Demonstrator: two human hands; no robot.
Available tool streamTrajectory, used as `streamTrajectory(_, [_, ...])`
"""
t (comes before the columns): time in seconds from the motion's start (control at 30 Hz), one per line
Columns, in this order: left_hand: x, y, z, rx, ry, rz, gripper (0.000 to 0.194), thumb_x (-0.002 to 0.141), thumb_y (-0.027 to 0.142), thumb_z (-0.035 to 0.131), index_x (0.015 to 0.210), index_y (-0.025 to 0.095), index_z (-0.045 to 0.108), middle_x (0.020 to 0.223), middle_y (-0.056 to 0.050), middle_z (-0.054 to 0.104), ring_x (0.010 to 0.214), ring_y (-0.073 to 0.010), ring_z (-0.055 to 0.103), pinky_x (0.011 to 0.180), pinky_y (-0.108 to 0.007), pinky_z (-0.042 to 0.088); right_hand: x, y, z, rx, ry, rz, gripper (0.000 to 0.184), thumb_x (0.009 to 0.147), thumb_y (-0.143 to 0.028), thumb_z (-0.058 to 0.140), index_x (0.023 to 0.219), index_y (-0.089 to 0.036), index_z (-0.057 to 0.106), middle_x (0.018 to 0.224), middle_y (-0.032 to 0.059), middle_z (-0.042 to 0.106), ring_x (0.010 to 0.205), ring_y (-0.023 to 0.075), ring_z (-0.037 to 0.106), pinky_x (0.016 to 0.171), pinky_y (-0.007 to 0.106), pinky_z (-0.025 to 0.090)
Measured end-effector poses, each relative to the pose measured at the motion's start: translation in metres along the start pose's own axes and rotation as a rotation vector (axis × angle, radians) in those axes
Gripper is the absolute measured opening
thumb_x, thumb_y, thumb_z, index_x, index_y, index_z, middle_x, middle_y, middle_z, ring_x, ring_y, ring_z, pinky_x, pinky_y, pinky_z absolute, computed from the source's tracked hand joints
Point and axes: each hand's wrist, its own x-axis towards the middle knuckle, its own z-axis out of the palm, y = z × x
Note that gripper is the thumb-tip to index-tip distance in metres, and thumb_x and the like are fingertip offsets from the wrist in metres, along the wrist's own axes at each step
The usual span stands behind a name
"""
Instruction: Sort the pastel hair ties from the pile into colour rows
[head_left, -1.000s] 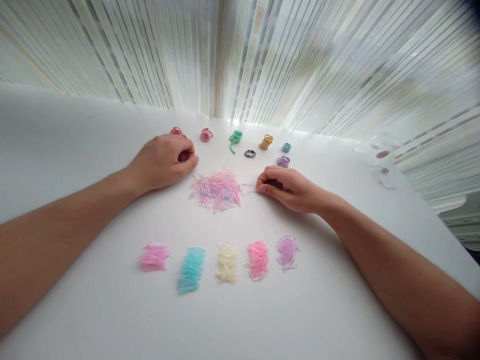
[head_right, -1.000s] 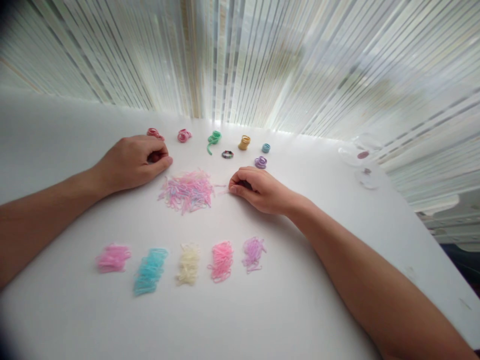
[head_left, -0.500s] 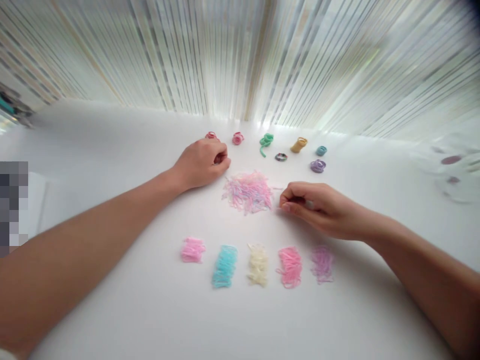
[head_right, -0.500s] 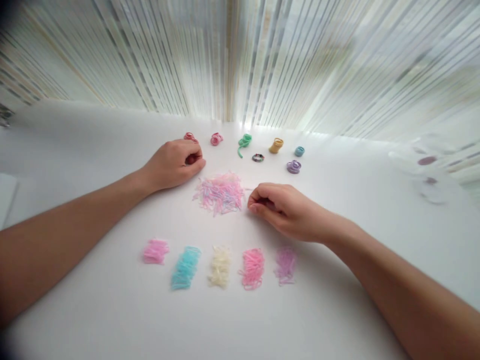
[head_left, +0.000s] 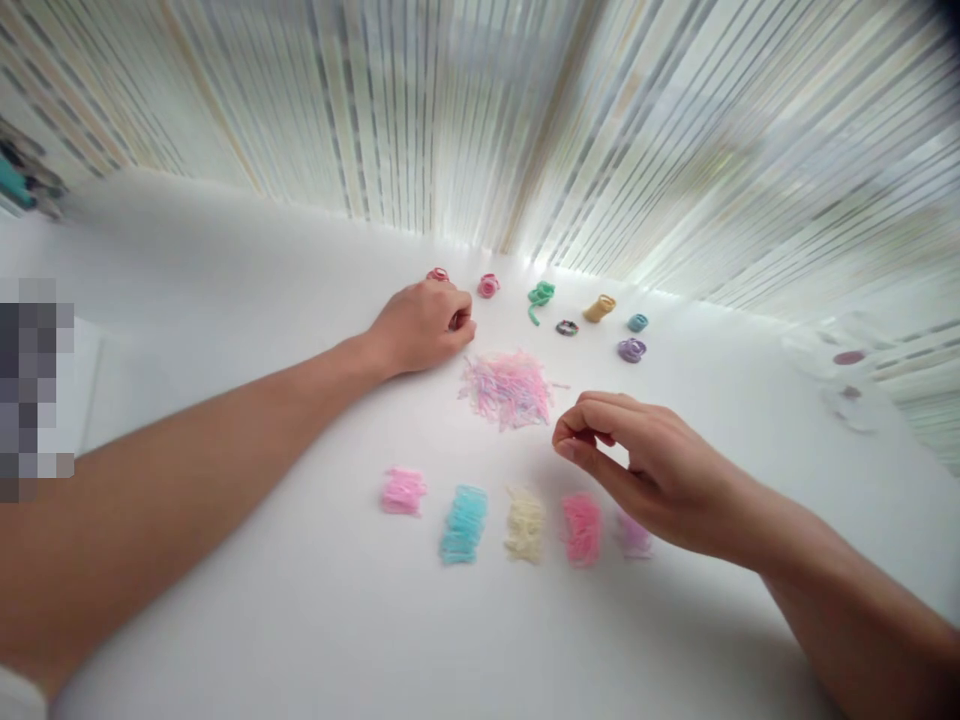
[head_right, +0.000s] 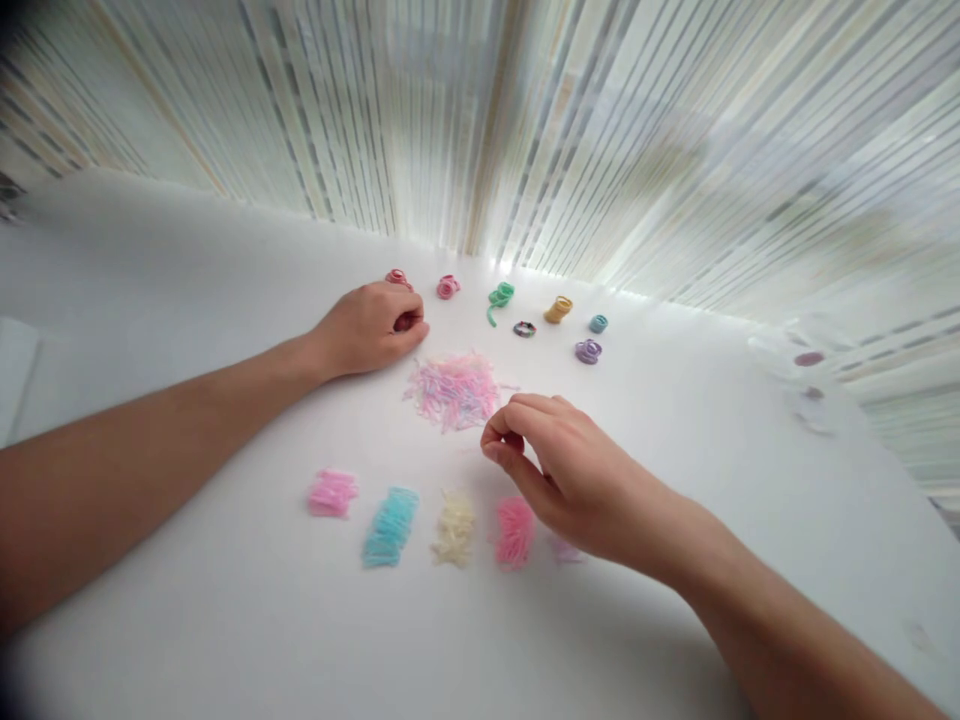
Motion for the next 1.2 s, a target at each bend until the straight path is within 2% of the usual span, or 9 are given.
streamTrajectory(0.13, [-0.001,0.004,0.000,0.006,-0.015,0.006,0.020,0.098,0.026,0.058,0.091,0.017,0.074,0.100,-0.011,0.079,0.095,-0.0271,0.071,0.084,-0.039,0.050,0.012,-0.024,0.006,0.002,0.023,0.054,0.022,0.108,-0.018,0.056,0.088,-0.024,0.062,0.079,0.0005,0.068,0.065,0.0152,0.056,0.061,0.029,0.043])
streamTrajectory(0.27, [-0.001,0.006,0.000,0.003,-0.011,0.002,0.021,0.099,0.026,0.059,0.096,0.015,0.077,0.105,-0.013,0.081,0.099,-0.0285,0.074,0.087,-0.041,0.052,0.030,-0.044,0.025,0.041,0.017,0.076,0.023,0.107,-0.020,0.057,0.084,-0.024,0.061,0.076,0.0006,0.068,0.064,0.0155,0.055,0.059,0.029,0.042])
streamTrajectory(0.47, [-0.002,0.009,0.001,-0.007,-0.008,-0.009,0.022,0.099,0.024,0.060,0.100,0.015,0.080,0.107,-0.015,0.082,0.101,-0.0294,0.074,0.091,-0.041,0.055,0.045,-0.068,0.051,0.117,-0.042,0.106,0.020,0.104,-0.015,0.058,0.086,-0.022,0.064,0.082,0.0029,0.073,0.068,0.0164,0.059,0.065,0.031,0.044])
streamTrajectory(0.9, [-0.002,0.009,0.000,0.004,-0.012,-0.007,0.024,0.100,0.025,0.059,0.101,0.015,0.081,0.108,-0.015,0.082,0.102,-0.0295,0.074,0.093,-0.041,0.055,0.050,-0.079,0.070,0.030,-0.122,0.124,0.017,0.100,-0.008,0.063,0.091,-0.017,0.074,0.087,0.0066,0.078,0.074,0.0187,0.066,0.067,0.032,0.046])
streamTrajectory(1.07, [-0.002,0.010,-0.001,-0.003,-0.017,-0.013,0.024,0.100,0.025,0.058,0.101,0.015,0.081,0.106,-0.014,0.081,0.100,-0.0290,0.074,0.092,-0.041,0.055,0.043,-0.078,0.064,0.013,-0.075,0.027,0.021,0.103,-0.010,0.060,0.095,-0.017,0.079,0.086,0.0061,0.080,0.073,0.0175,0.068,0.066,0.031,0.050])
streamTrajectory(1.2, [-0.002,0.009,0.000,-0.016,-0.009,-0.010,0.023,0.099,0.025,0.059,0.101,0.016,0.081,0.103,-0.014,0.081,0.100,-0.0295,0.074,0.095,-0.042,0.055,0.033,-0.067,0.034,-0.020,0.014,0.027,0.023,0.106,-0.020,0.060,0.092,-0.022,0.078,0.084,0.0053,0.081,0.068,0.0177,0.068,0.062,0.032,0.052])
